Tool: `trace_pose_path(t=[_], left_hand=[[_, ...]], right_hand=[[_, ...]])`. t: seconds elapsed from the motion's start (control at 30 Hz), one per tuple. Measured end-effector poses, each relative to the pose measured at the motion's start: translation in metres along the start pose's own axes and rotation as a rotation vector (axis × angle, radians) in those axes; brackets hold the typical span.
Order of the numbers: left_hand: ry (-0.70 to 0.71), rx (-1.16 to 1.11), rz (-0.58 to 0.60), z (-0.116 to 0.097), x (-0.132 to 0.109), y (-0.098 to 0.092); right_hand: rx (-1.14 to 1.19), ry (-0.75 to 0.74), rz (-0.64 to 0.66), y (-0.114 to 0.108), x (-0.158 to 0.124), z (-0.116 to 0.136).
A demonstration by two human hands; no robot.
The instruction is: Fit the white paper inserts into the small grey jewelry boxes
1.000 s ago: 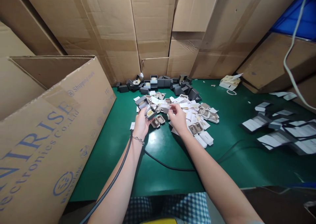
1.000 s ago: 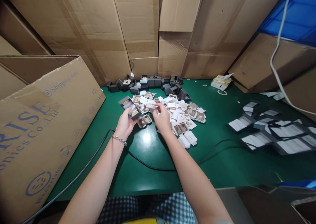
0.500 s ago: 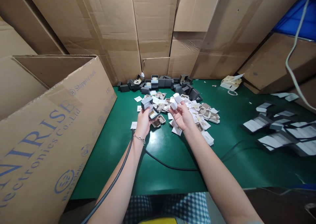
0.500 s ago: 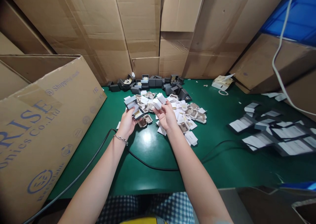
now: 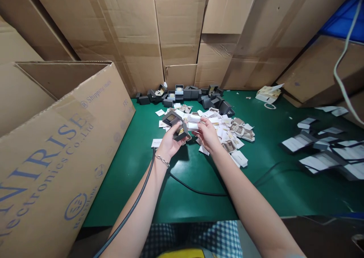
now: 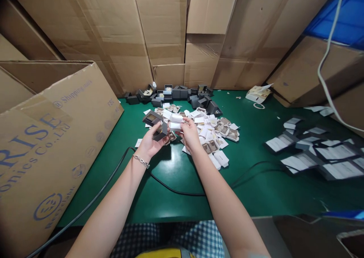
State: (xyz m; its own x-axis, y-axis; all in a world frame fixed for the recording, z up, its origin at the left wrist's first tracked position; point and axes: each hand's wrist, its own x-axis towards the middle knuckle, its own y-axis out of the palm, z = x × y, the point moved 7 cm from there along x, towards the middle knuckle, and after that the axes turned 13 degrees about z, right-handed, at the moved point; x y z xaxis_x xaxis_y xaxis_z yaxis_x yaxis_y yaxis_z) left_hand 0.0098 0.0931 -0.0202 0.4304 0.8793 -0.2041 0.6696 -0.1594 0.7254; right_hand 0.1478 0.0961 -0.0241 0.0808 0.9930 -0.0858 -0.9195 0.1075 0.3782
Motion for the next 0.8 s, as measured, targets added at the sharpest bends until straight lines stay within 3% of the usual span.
trace_pose_path(t=[0.1, 0.27, 0.43, 0.6, 0.8], left_hand=[[0.028, 0.033, -0.029, 0.002, 0.002, -0.003], [0.085, 0.053, -0.029, 0.001, 0.004, -0.003], [0.094, 0.089, -0.035, -0.001, 0.003, -0.003], [0.094, 0.133, -0.028, 0.001, 0.003, -0.003], [0.179, 0.121, 0.014, -0.005, 0.005, 0.002]], right_hand=[[-0.123, -0.05, -0.006, -0.002, 0.001, 0.002], [-0.483, -0.323, 0.005, 0.007, -0.01, 0.02], [-0.613, -0.428, 0.03, 0.013, -0.017, 0.028], [-0.571, -0.366, 0.062, 0.012, -0.012, 0.022], [-0.319, -0.231, -0.043, -0.006, 0.0, 0.008]])
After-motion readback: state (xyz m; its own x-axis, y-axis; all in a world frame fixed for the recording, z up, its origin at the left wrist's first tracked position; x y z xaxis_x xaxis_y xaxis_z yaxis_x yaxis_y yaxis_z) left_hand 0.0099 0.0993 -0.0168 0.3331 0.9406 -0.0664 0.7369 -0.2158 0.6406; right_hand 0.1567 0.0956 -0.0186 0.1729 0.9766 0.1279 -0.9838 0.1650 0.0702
